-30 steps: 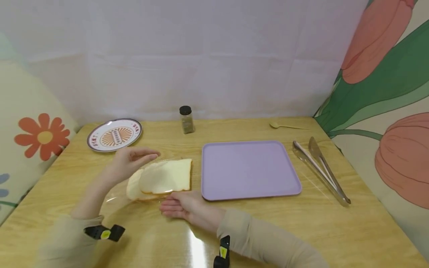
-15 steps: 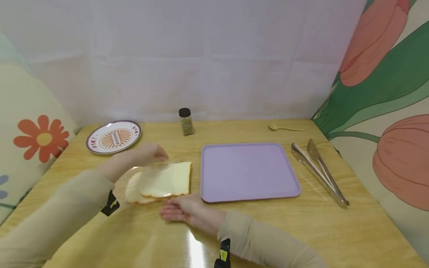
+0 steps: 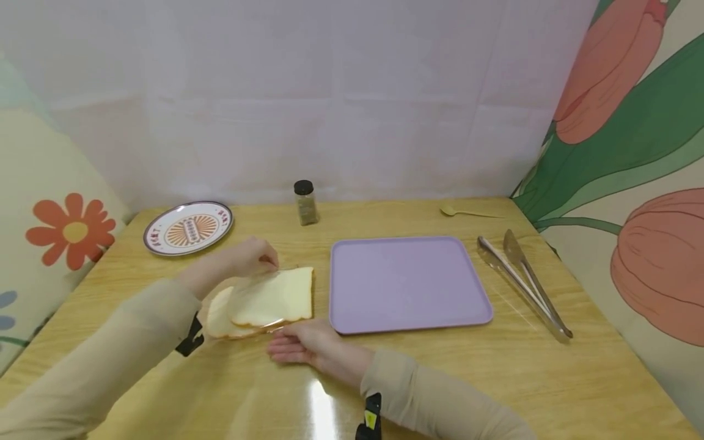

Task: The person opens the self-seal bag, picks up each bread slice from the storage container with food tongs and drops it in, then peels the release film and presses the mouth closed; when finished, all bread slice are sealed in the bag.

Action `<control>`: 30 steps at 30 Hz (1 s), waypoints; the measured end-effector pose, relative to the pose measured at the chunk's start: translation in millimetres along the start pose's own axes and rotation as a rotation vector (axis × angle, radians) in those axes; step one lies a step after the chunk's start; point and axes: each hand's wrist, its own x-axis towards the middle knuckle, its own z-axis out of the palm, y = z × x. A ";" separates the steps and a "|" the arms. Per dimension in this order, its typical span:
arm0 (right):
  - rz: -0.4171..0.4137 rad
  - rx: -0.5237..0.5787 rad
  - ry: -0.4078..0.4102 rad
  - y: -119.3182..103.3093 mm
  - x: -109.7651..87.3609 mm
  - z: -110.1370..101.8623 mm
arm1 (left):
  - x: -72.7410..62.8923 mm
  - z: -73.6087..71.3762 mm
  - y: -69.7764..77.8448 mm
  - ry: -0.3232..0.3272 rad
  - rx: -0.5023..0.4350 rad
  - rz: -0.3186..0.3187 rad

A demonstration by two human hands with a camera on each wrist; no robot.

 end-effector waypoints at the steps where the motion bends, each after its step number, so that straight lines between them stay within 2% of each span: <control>1: -0.005 -0.005 0.000 -0.1 0.4 -1.3 | -1.3 0.2 -0.8 0.011 -0.005 0.000; 3: -0.019 -0.015 0.004 -0.6 1.0 -4.0 | -4.3 0.1 -2.6 0.028 -0.027 -0.011; 7: -0.045 -0.033 0.015 -4.8 1.7 -9.6 | -11.9 -3.0 -8.6 0.056 -0.082 -0.080; 12: -0.086 -0.069 0.033 -13.2 1.4 -16.5 | -21.4 -15.0 -14.1 0.091 -0.100 -0.221; 15: -0.138 -0.108 0.041 -17.4 1.5 -21.2 | -26.4 -21.7 -13.6 0.108 -0.121 -0.290; 21: -0.270 -0.205 0.098 -25.5 4.7 -29.9 | -37.8 -24.2 -12.9 0.173 -0.226 -0.327; 28: -0.439 -0.275 0.198 -40.0 7.5 -36.0 | -53.6 -23.1 -3.8 0.326 -0.285 -0.395; 30: -0.505 -0.296 0.222 -45.8 7.5 -36.6 | -58.1 -23.2 1.2 0.371 -0.332 -0.414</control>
